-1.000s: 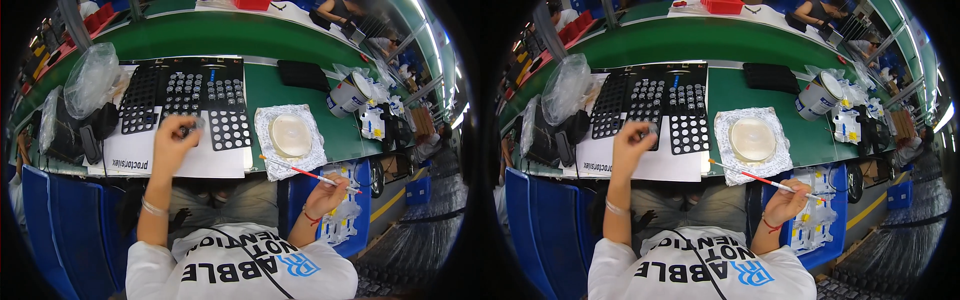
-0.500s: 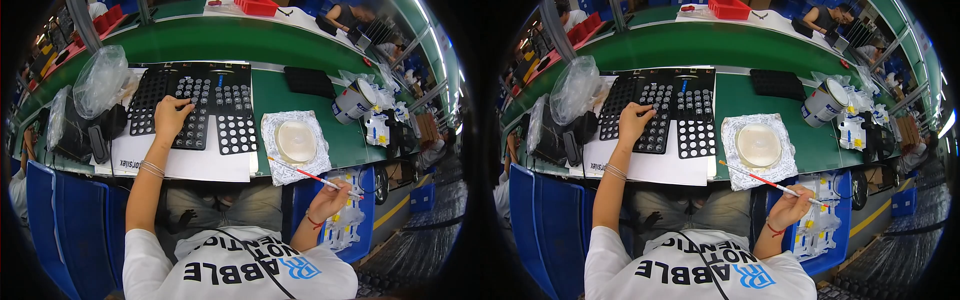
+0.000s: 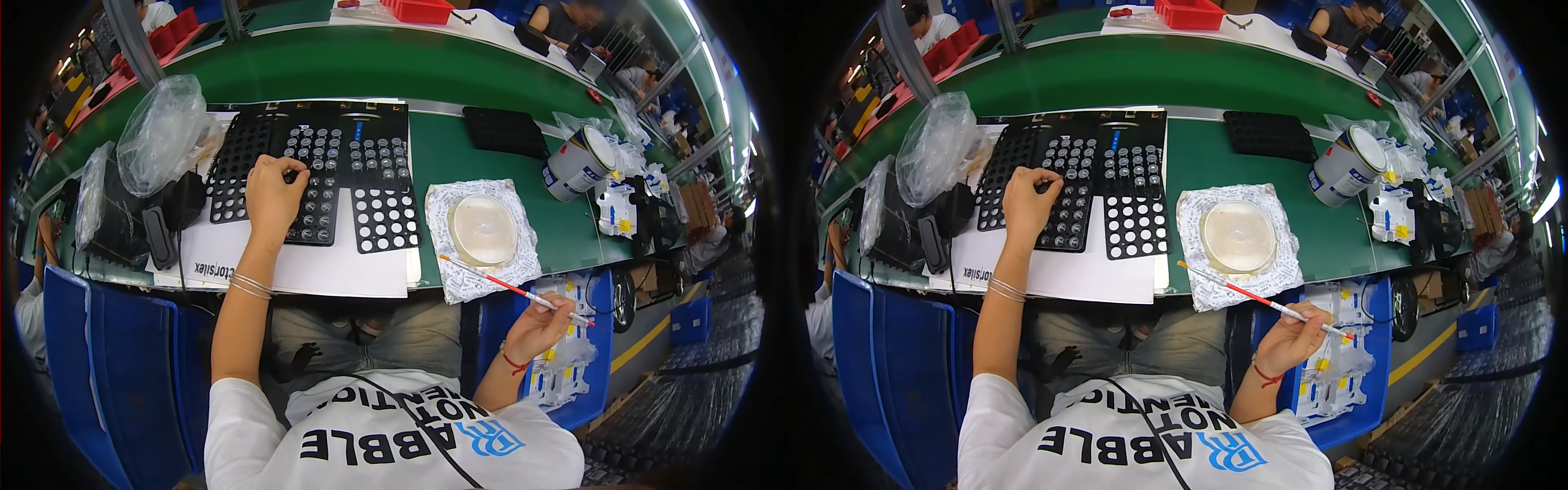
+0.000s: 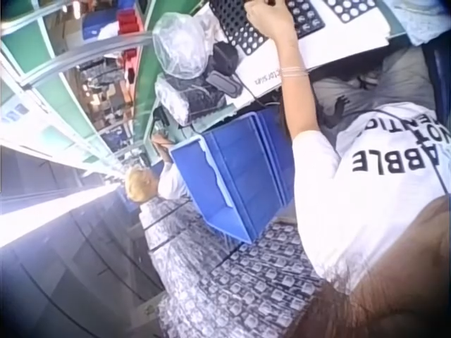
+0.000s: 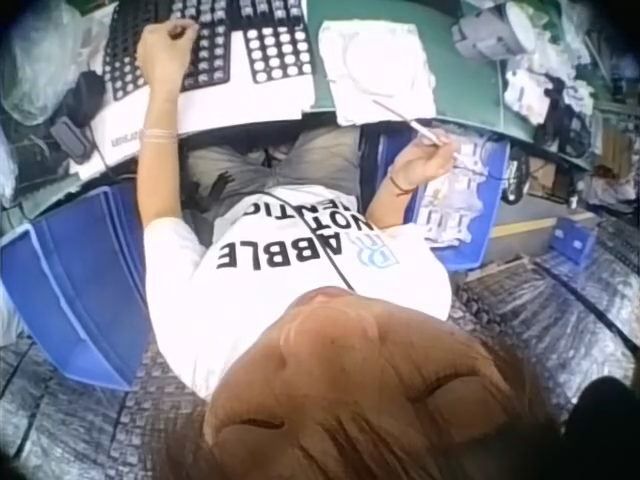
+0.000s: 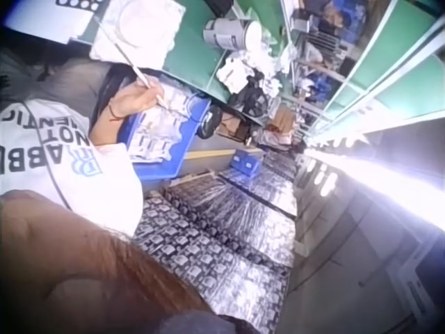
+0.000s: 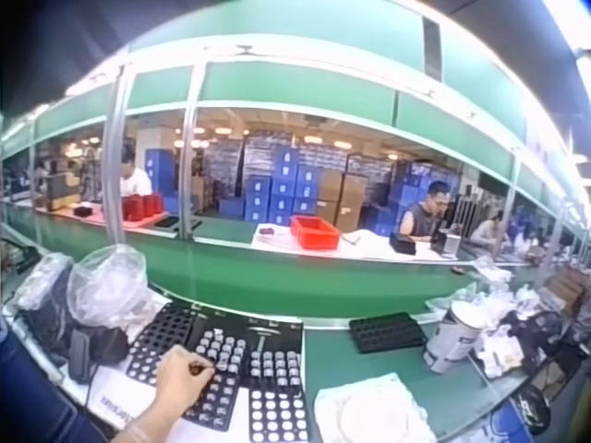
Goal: Applying adhesive paste to the base of small electrical components using a thin brush.
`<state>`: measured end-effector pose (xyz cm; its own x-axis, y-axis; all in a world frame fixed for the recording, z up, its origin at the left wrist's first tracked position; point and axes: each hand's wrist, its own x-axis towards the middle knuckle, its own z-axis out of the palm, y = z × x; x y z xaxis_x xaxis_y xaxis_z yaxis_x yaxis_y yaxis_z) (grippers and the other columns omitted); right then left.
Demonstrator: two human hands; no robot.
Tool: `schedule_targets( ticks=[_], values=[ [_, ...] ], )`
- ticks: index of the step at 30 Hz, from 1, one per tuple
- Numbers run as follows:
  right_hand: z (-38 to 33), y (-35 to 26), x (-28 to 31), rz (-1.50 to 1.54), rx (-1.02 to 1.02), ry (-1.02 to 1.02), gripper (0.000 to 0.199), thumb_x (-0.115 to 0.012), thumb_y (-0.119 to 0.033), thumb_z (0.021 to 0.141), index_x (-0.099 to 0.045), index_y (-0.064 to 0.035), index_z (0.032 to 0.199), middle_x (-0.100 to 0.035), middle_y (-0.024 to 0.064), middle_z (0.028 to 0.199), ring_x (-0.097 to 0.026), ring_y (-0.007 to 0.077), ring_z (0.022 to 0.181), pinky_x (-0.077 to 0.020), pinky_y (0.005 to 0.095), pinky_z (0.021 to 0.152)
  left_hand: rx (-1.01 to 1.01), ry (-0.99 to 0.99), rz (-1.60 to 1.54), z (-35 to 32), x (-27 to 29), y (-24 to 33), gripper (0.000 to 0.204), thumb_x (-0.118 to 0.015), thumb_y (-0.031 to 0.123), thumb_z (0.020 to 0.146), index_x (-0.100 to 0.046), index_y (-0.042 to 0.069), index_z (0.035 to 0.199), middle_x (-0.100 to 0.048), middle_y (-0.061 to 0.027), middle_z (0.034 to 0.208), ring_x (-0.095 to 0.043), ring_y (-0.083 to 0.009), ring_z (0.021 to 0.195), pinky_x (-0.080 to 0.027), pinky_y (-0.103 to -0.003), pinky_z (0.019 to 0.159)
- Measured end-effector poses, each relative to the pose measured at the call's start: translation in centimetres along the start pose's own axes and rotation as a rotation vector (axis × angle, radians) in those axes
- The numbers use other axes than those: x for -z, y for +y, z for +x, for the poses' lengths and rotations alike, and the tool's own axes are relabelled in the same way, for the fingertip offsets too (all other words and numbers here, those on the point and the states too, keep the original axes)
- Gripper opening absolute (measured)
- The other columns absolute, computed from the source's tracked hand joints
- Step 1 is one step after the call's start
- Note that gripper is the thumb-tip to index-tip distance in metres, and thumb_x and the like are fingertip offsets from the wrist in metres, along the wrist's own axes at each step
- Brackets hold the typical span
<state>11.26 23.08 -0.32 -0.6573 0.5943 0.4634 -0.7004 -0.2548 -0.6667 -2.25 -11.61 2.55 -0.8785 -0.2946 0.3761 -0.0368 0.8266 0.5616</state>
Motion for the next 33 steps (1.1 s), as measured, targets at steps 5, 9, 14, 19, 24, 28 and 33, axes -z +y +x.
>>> schedule_targets(
  ticks=[5,9,14,19,24,28,33],
  values=[
    [-0.1,0.0,0.1,-0.004,-0.01,0.021,0.018,-0.046,-0.019,0.09,-0.05,-0.0034,0.08,-0.047,0.0036,0.071,-0.043,0.0089,0.063,-0.0362,0.0191,0.059,-0.097,0.016,0.061,-0.4,-0.2,0.7,0.016,-0.066,0.012,0.069,-0.066,0.01,0.085,-0.054,-0.006,0.082,-0.052,-0.0223,0.082,-0.042,-0.032,0.073],
    [-0.1,0.0,0.0,-0.016,-0.001,0.005,0.019,-0.046,-0.019,0.09,-0.05,-0.0035,0.08,-0.047,0.0037,0.071,-0.043,0.0089,0.062,-0.0362,0.0191,0.058,-0.05,-0.017,0.031,-0.4,-0.4,0.2,0.017,-0.066,0.012,0.069,-0.067,0.009,0.086,-0.054,-0.0063,0.082,-0.052,-0.0222,0.082,-0.043,-0.032,0.074],
    [-0.2,-0.1,0.0,-0.021,0.004,0.022,0.019,-0.045,-0.019,0.09,-0.051,-0.0036,0.081,-0.048,0.0037,0.072,-0.043,0.0088,0.062,-0.0363,0.0191,0.058,-0.027,-0.084,-0.022,-0.2,-0.8,-0.3,0.018,-0.065,0.012,0.069,-0.066,0.007,0.087,-0.054,-0.0069,0.08,-0.052,-0.0228,0.08,-0.043,-0.032,0.074],
    [-0.2,0.0,0.0,-0.007,0.007,0.029,0.019,-0.045,-0.019,0.091,-0.051,-0.0036,0.082,-0.049,0.0039,0.073,-0.044,0.0088,0.063,-0.0364,0.0192,0.058,-0.047,-0.055,0.041,-0.5,-0.4,-0.1,0.018,-0.064,0.012,0.07,-0.066,0.006,0.087,-0.054,-0.0072,0.082,-0.052,-0.0232,0.081,-0.043,-0.032,0.075],
    [-0.1,0.0,0.2,-0.016,0.007,0.015,0.019,-0.045,-0.019,0.091,-0.051,-0.0034,0.081,-0.049,0.0041,0.072,-0.044,0.0089,0.062,-0.0364,0.0193,0.058,-0.04,-0.026,0.082,-0.8,0.0,0.6,0.018,-0.064,0.013,0.07,-0.065,0.007,0.087,-0.053,-0.0073,0.084,-0.051,-0.0236,0.082,-0.043,-0.032,0.075],
    [0.0,-0.1,0.3,-0.046,0.015,0.02,0.02,-0.045,-0.02,0.091,-0.051,-0.0035,0.08,-0.049,0.0044,0.072,-0.044,0.0089,0.062,-0.0363,0.0193,0.058,-0.2,0.067,0.067,-2.0,-0.4,2.5,0.015,-0.064,0.014,0.07,-0.063,0.007,0.083,-0.052,-0.0071,0.086,-0.051,-0.0254,0.083,-0.044,-0.034,0.073],
    [0.0,0.0,-0.1,-0.057,0.011,0.062,0.021,-0.045,-0.021,0.09,-0.051,-0.0037,0.079,-0.049,0.0047,0.071,-0.044,0.0092,0.061,-0.0367,0.0198,0.057,-0.311,-0.059,0.099,-3.0,-3.3,5.9,0.021,-0.069,0.021,0.067,-0.061,0.005,0.079,-0.053,-0.0071,0.085,-0.053,-0.0253,0.084,-0.046,-0.035,0.07]
  ],
)
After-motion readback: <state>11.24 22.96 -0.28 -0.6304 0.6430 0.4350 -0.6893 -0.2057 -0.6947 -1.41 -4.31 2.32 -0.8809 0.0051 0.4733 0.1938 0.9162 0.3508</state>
